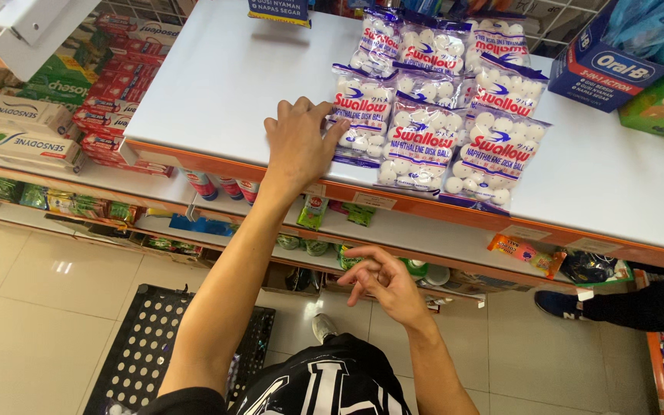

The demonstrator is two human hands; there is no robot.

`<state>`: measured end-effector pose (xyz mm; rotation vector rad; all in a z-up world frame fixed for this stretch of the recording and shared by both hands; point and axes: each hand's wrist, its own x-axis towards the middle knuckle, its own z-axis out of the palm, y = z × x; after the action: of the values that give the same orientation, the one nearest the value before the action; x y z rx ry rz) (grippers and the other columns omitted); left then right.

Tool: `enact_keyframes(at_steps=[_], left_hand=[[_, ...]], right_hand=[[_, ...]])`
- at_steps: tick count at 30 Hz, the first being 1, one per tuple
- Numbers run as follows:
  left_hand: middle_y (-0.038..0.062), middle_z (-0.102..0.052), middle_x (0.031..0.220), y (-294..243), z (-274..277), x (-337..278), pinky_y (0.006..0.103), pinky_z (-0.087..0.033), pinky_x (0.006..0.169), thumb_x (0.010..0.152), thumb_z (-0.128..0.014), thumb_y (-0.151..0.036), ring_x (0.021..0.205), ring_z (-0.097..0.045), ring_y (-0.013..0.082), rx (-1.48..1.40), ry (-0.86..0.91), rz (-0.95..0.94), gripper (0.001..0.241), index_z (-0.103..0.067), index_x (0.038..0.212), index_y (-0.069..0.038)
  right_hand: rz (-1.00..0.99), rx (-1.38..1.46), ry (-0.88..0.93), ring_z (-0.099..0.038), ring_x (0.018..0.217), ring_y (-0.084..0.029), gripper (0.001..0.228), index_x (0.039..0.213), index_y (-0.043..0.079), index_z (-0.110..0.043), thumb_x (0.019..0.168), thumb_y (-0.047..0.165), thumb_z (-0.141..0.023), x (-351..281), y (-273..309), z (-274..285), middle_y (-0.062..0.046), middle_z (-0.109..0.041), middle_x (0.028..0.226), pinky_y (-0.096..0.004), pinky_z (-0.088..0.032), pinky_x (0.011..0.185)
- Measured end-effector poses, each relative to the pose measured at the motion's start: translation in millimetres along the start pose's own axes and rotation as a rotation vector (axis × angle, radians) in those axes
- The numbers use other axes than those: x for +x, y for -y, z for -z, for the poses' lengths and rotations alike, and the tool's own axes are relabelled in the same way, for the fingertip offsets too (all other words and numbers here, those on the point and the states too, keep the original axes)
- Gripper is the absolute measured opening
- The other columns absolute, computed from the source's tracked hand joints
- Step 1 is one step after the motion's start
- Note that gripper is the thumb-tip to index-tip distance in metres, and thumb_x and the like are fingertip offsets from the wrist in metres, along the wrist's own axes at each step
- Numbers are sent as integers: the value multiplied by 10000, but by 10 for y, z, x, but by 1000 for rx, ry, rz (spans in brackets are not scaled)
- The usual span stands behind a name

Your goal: The person takes bags of mothballs from a black crate and organizes them on a shelf next to other personal care products.

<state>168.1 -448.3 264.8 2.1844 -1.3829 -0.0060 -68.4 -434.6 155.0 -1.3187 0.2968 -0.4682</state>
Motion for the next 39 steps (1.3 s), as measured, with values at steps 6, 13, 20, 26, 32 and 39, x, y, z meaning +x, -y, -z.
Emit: enact_keyframes(at_steps=[6,13,20,26,32,39], left_hand=[[113,-594,886,32,6,-142,467,-351,801,938,-559,-363,914,-504,279,-113,-56,-35,446,-589,1227,-24],[121,-621,895,73,34,-189,462,-348,841,929,-597,-367,934,-527,275,-245,-102,-50,509,-538,1268,9],[68,-663,990,128,-32,-143,447,-339,851,939,-579,-320,983,-542,236,-196,-69,-56,444,-528,1317,-91],[154,-624,1076,134,67,-413,480,-373,902,949,-587,-313,1051,-539,314,-349,-209,-100,483,-487,1328,-30],[50,-602,1042,459,-27,-1263,328,-466,877,885,-655,-95,1005,-583,234,-386,-626,-160,301,-599,1179,-64],[-2,-630,948,1351,-673,-2799,326,-469,829,850,-671,-61,927,-593,201,-125,-616,315,199,-648,1040,-114]], right_hand=[[2,-21,32,-723,575,-244,363,1197,-48,-541,907,169,-561,31,33,-52,-189,-716,816,-307,-576,543],[36,-31,-9,-723,565,-258,364,1200,-47,-529,908,170,-552,72,34,-7,-196,-708,805,-318,-576,541],[-5,-28,16,-723,568,-249,373,1191,-39,-538,908,203,-564,76,24,-54,-192,-706,805,-298,-565,550],[-24,-40,23,-722,571,-231,381,1182,-37,-544,905,222,-574,72,26,-75,-175,-708,804,-277,-559,553],[-68,-17,72,-722,573,-254,368,1202,-29,-544,901,179,-574,122,-129,-120,-197,-707,807,-321,-579,544],[-197,-94,207,-706,577,-167,307,1189,-3,-575,918,142,-574,338,-434,-444,-119,-711,790,-242,-555,547]])
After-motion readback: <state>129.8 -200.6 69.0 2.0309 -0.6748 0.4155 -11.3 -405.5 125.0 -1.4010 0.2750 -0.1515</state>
